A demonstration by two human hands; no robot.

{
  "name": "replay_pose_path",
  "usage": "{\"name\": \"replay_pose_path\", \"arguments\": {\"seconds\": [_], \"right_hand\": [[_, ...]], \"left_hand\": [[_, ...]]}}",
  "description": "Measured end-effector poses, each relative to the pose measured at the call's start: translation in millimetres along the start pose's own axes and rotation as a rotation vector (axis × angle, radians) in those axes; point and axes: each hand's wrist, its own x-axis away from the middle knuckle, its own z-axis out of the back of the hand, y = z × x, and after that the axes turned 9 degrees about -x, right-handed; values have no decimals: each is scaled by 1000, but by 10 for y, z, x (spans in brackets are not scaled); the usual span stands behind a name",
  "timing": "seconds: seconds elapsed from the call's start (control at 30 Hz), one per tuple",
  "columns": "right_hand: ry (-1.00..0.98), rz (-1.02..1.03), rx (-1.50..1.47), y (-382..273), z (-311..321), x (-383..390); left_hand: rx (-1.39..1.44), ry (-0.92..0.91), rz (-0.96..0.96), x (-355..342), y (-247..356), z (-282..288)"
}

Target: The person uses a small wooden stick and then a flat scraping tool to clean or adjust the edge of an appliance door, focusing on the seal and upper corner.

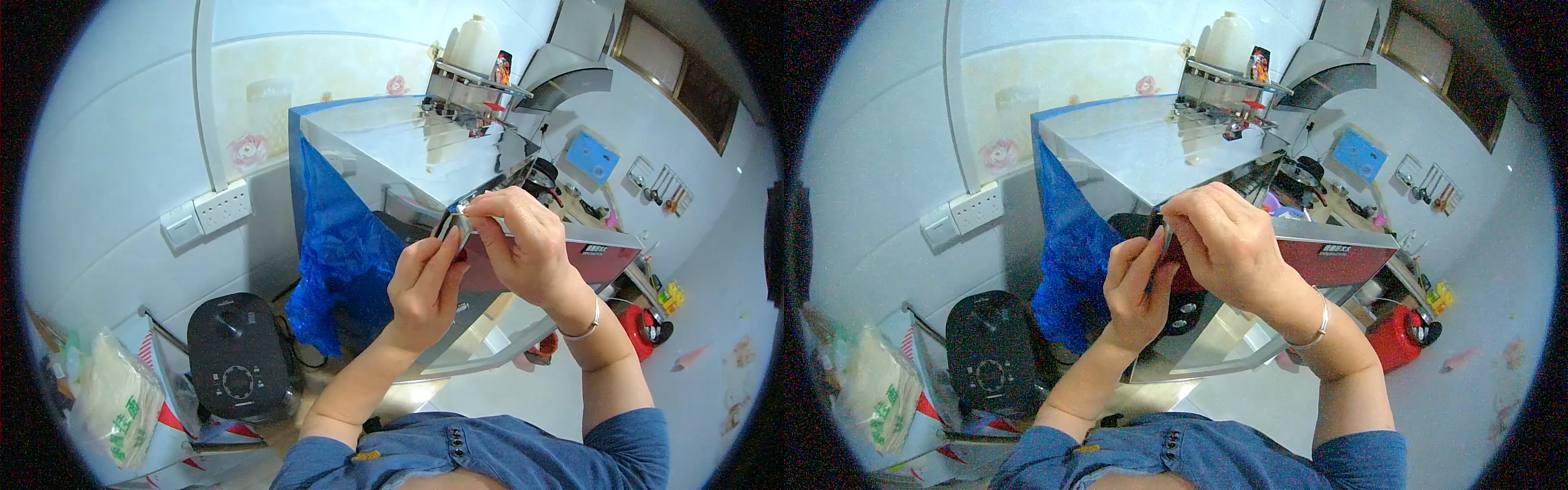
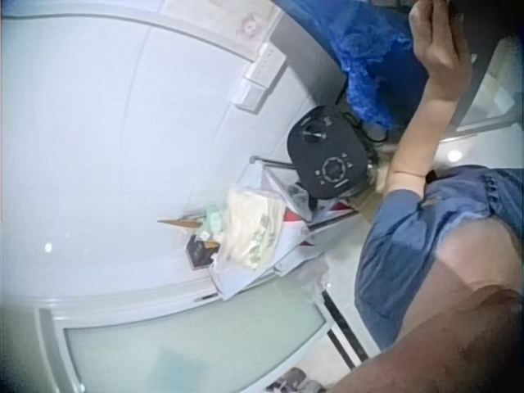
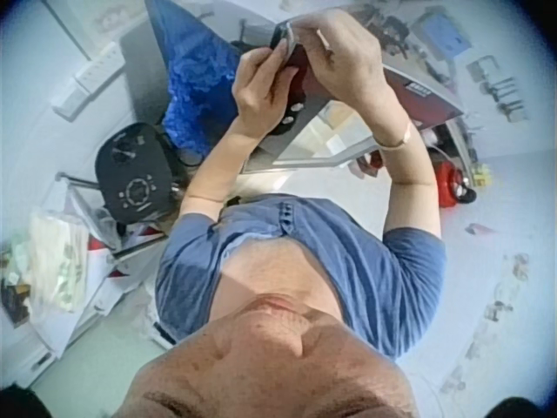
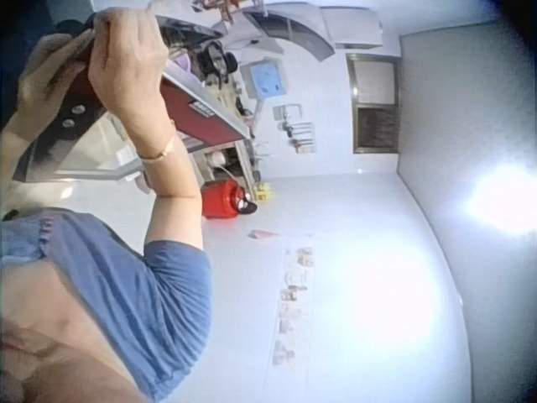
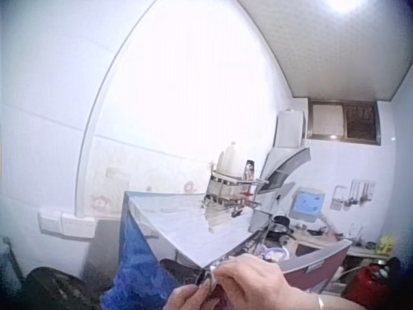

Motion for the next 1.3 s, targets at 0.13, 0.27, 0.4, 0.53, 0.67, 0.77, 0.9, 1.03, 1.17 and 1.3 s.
{"name": "replay_pose_path", "arguments": {"seconds": [0.13, 0.27, 0.4, 0.53, 0.67, 0.77, 0.9, 1.03, 1.17, 1.3], "right_hand": [[44, -14, 2, 7, -67, 25], [98, -51, 4, -4, -120, 63], [133, -99, 25, -13, -163, 80], [132, -218, -27, 3, -165, 86], [150, -324, -130, 47, -153, 80], [124, -363, -183, 51, -159, 60], [178, -449, -253, 23, -158, 61], [205, -329, -169, 59, -149, 40], [109, -189, -30, 63, -123, 5], [-13, -99, 15, 81, -62, -52]], "left_hand": [[-19, -10, -28, -2, -26, 15], [-11, -16, -10, -1, -5, 19], [-29, -29, -3, 8, -9, 31], [-41, -51, 11, 33, -12, 31], [-26, -48, 8, 45, -11, -4], [-36, -24, -5, 45, -19, -13], [-45, -25, 0, 44, -27, -15], [-37, -28, 13, 39, -10, -14], [-35, -35, 34, 42, 10, -1], [-17, -19, 43, 46, 8, -8]]}}
